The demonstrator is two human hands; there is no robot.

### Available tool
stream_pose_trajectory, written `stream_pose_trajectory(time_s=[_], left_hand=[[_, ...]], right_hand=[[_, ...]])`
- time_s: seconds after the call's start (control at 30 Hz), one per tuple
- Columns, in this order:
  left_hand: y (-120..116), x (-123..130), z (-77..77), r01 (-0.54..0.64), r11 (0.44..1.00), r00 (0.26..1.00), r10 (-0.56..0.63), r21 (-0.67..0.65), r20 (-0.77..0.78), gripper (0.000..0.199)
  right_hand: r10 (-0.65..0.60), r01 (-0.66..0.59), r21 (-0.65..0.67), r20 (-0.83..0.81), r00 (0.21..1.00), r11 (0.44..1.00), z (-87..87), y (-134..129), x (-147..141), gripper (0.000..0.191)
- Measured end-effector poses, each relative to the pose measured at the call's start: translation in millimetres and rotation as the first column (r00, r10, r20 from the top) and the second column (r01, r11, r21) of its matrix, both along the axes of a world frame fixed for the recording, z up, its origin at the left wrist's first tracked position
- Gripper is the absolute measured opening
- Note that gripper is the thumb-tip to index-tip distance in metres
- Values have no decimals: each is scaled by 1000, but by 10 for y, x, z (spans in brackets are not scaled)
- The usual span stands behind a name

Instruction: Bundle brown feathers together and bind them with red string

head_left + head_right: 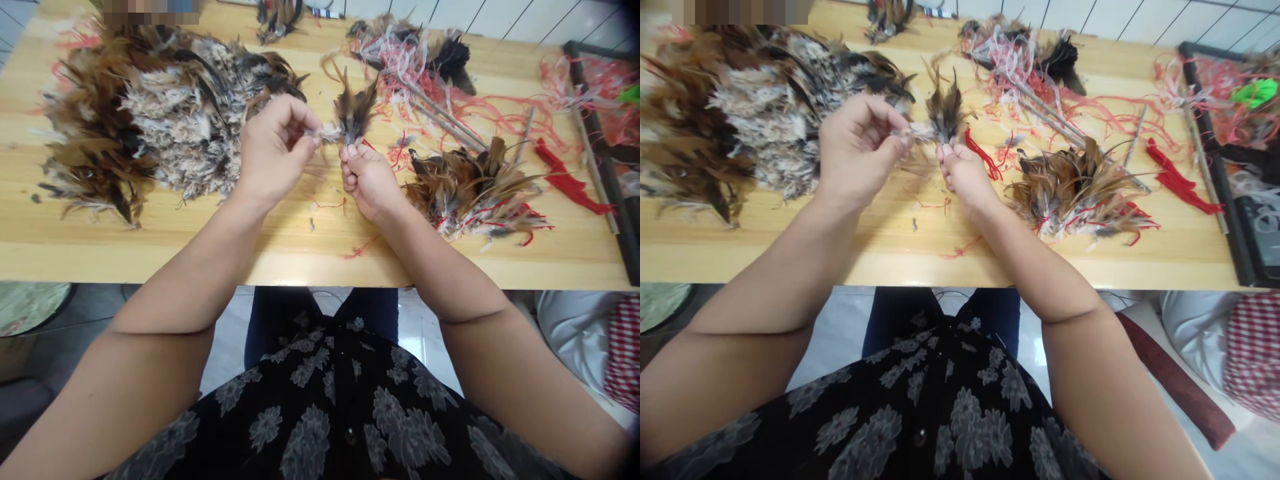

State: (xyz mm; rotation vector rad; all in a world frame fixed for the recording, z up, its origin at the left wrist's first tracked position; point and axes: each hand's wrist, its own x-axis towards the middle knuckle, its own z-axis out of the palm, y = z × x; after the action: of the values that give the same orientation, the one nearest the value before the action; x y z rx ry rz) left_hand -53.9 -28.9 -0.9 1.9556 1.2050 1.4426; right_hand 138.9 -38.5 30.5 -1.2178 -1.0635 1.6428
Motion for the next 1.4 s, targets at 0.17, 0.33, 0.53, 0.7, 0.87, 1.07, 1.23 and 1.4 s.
stream_pose_trajectory(time_s=[0.17, 0.33, 0.53, 0.7, 0.87, 1.07, 1.23, 1.4], left_hand=[[-98, -14, 124, 25, 992, 995, -36, -121, -95, 28], [90, -352, 75, -194, 981, 957, 195, 24, -217, 14], [177, -562, 20, -305, 945, 920, 324, 118, -221, 13], [172, -509, -113, -325, 853, 798, 479, 409, -364, 35], [69, -216, -88, -19, 950, 848, 181, 312, -498, 23], [159, -20, -377, 107, 992, 855, -58, 66, -515, 19], [231, -69, -420, 74, 990, 880, -9, 119, -474, 28], [59, -155, -10, 81, 994, 911, -44, 72, -411, 26]], right_hand=[[-50, 47, -62, -44, 998, 997, 83, -27, -16, 44], [-63, 57, -83, -71, 995, 995, 129, -36, 15, 42], [-74, 72, -47, -49, 996, 996, 132, 3, 53, 43], [-63, 63, 45, 17, 998, 997, 72, 59, 83, 45], [-72, 71, 30, 9, 997, 997, 30, 75, 91, 41], [-62, 61, 55, 24, 998, 997, -2, 62, 63, 41], [-67, 48, 167, 107, 992, 985, -112, 101, 60, 46], [-60, -8, 277, 238, 969, 961, -225, 134, 78, 44]])
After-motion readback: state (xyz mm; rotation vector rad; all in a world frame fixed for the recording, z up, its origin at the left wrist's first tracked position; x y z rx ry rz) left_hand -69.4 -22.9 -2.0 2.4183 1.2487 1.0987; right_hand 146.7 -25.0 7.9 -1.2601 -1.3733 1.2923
